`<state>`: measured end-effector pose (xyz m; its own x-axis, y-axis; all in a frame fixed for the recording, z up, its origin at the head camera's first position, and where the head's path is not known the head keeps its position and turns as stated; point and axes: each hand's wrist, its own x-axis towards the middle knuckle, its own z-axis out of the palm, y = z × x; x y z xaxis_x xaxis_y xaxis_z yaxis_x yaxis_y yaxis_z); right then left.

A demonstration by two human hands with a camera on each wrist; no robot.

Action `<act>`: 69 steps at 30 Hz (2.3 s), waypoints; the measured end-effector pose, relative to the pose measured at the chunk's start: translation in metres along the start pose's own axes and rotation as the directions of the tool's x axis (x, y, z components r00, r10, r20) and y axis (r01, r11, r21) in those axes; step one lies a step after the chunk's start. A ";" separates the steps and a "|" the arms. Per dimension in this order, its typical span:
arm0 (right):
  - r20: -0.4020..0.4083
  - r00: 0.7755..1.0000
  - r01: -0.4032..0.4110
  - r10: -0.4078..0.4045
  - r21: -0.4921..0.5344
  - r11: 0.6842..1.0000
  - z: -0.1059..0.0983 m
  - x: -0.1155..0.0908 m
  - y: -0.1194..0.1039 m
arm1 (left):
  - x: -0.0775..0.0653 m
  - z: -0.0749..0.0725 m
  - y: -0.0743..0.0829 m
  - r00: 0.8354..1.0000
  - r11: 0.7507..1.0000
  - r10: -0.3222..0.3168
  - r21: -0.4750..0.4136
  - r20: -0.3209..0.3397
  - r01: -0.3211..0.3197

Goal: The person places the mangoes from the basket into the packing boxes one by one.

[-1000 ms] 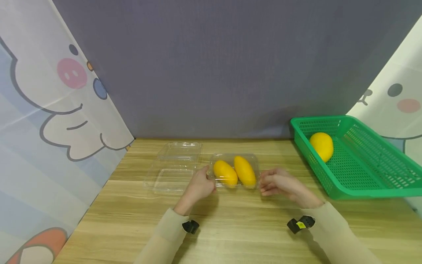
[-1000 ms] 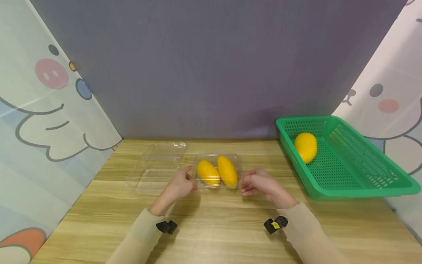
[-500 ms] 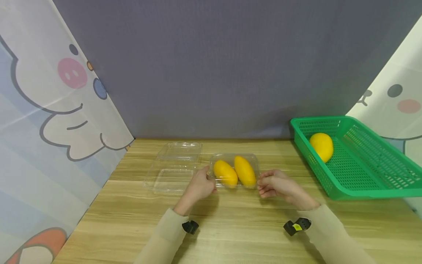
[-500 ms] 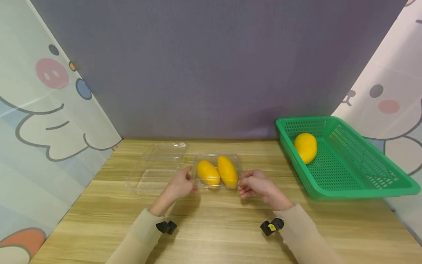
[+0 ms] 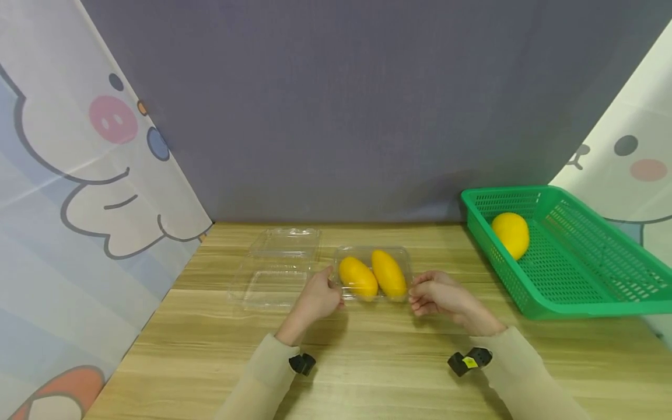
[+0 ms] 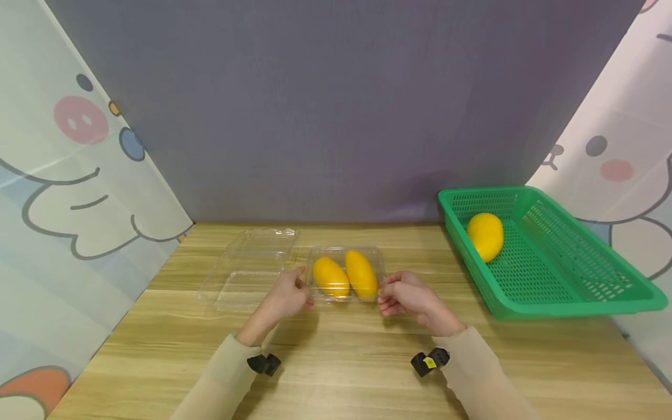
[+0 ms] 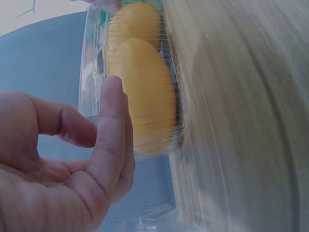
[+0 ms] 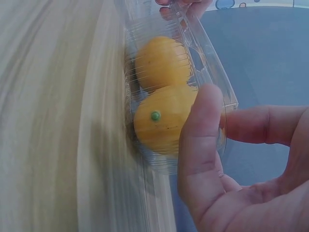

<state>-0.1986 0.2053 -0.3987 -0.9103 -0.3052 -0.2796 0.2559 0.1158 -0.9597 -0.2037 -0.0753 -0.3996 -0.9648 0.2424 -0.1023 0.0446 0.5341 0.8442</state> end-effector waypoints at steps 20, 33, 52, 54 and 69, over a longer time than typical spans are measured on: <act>0.003 1.000 0.001 -0.001 -0.009 1.000 -0.003 0.003 0.003 | -0.001 0.002 -0.002 1.000 1.000 0.000 -0.013 -0.001 0.000; 0.015 1.000 0.000 -0.001 0.074 0.997 -0.006 0.003 0.004 | 0.000 -0.002 0.006 1.000 0.996 0.002 0.091 0.003 -0.002; -0.052 0.999 0.015 -0.009 0.110 0.994 -0.016 0.006 0.009 | -0.014 -0.049 -0.001 0.994 0.989 0.064 0.142 -0.094 -0.050; -0.052 0.999 0.017 -0.010 0.117 0.993 -0.017 0.006 0.010 | -0.014 -0.059 -0.005 0.989 0.989 0.073 0.136 -0.126 -0.056; -0.110 0.994 0.014 0.008 0.197 0.980 -0.026 0.009 0.005 | -0.028 -0.130 -0.044 0.922 0.951 0.106 0.307 -0.373 0.015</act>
<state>-0.2144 0.2279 -0.4050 -0.9385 -0.1984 -0.2825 0.3021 -0.0764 -0.9502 -0.2120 -0.2108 -0.3656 -0.9813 -0.0222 0.1913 0.1076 0.7607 0.6401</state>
